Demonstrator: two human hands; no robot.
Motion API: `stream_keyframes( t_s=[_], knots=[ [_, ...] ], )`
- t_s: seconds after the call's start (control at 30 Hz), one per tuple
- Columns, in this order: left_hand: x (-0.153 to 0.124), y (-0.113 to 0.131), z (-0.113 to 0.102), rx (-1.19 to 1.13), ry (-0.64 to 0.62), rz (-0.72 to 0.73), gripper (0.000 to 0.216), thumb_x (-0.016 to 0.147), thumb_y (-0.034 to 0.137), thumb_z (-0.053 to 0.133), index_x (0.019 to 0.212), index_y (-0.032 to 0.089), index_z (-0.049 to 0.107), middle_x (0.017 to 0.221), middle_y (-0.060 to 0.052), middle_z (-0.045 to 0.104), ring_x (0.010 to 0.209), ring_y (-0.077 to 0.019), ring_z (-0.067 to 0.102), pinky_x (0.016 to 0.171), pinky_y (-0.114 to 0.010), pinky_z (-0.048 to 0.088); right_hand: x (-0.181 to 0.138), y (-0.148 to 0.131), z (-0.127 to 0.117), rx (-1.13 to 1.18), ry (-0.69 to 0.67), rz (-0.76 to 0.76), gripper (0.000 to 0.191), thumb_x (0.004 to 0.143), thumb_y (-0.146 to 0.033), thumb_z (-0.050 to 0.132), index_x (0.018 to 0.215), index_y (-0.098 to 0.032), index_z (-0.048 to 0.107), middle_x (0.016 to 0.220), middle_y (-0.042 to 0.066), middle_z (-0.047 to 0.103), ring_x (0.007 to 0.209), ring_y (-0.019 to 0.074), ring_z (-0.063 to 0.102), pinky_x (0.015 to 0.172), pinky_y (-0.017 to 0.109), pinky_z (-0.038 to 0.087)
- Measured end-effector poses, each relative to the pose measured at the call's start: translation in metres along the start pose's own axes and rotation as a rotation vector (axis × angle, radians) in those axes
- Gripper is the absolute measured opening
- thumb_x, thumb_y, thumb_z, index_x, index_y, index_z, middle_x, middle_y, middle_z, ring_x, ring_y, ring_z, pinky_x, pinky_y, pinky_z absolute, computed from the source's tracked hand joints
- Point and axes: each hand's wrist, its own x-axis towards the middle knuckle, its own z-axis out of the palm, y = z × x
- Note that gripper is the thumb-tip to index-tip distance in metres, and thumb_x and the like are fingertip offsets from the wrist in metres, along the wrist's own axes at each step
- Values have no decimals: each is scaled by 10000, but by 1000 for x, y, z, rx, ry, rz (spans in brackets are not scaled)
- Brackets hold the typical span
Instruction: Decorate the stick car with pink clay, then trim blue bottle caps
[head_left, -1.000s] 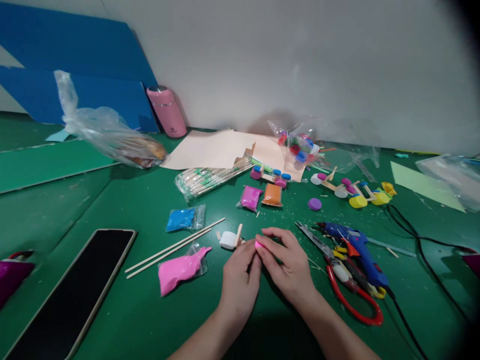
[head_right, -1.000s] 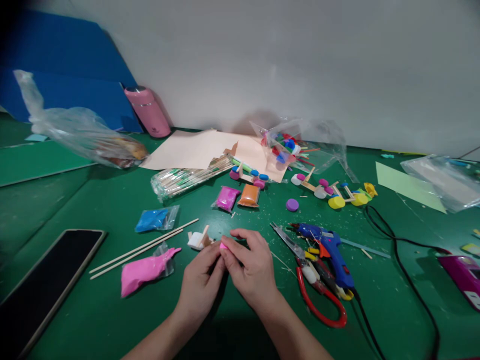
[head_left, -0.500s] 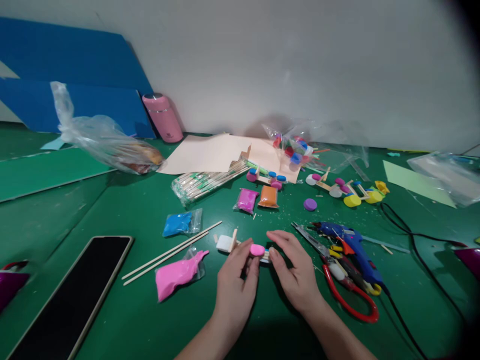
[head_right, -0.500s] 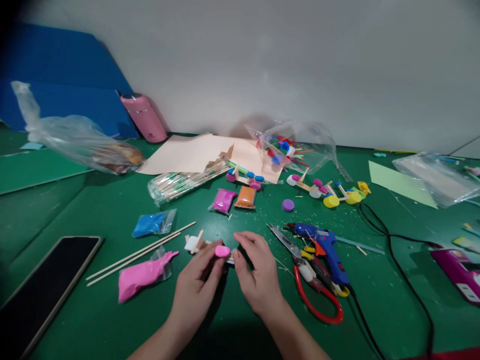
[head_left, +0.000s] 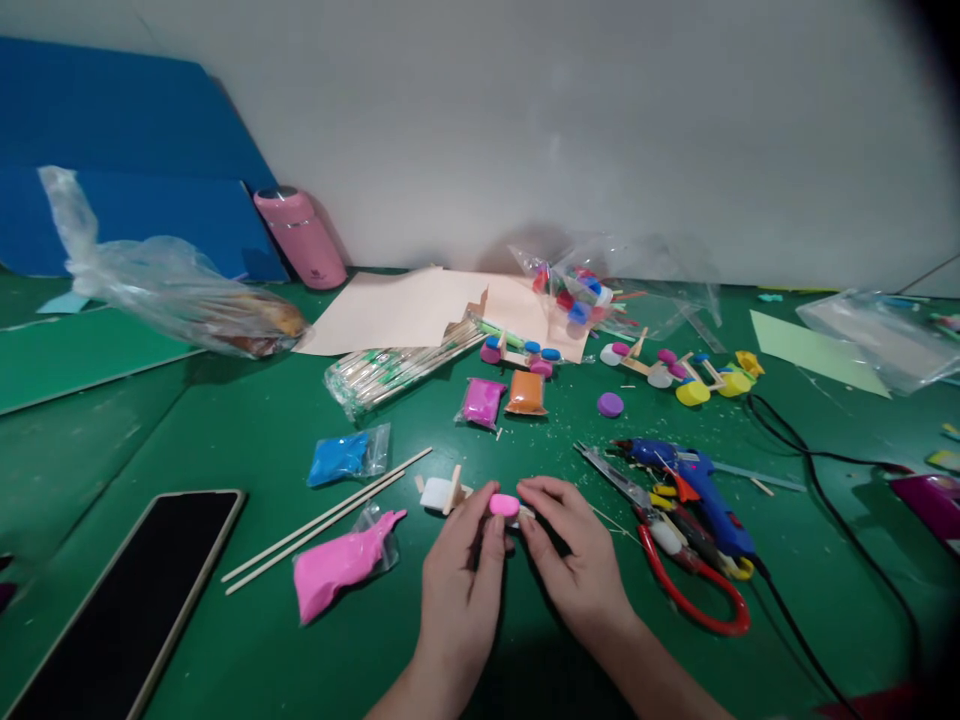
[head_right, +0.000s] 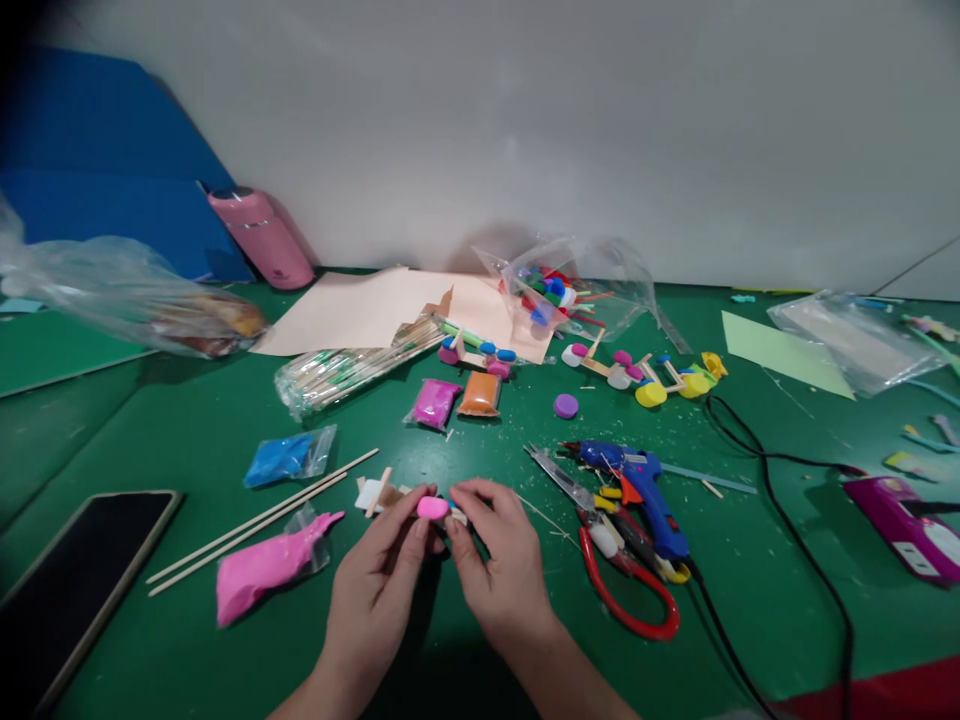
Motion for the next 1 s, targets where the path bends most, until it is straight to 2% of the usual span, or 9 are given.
stream_keyframes(
  t_s=[0.27,0.5,0.77,0.83,1.0],
  knots=[
    [1,0,1,155,24,109,317,807,246,426,1054,119,578,1081,-124,620,989,-191,573,855,-316,457,-5,-2,4,-144,20,-82,290,819,-187,457,1091,-185,558,1075,98,521,983,205,494,825,364,434],
    [-1,-1,4,143,46,86,305,803,250,432,1051,159,584,1089,-95,624,997,-194,573,883,-345,439,-6,-6,5,-276,-2,-101,317,829,-202,411,1125,-187,526,1084,104,532,965,226,499,791,404,439],
    [-1,-3,5,97,37,63,310,803,266,439,1054,153,583,1102,-99,616,1010,-192,563,893,-338,429,-6,-8,4,-227,-3,-77,312,827,-203,414,1114,-175,532,1091,108,529,985,224,497,813,395,442],
    [-2,-3,5,72,35,51,327,794,275,463,1080,152,564,1118,-101,605,1014,-195,559,880,-328,439,-7,-7,5,-192,1,-54,315,826,-205,425,1124,-169,521,1109,109,518,1009,218,487,836,381,439],
    [-3,-2,3,12,30,-16,412,761,308,521,1138,142,514,1055,-105,631,859,-188,621,767,-302,499,-11,-5,6,-185,31,-43,312,828,-191,436,1131,-167,505,1158,110,488,1066,215,452,883,384,415]
  ],
)
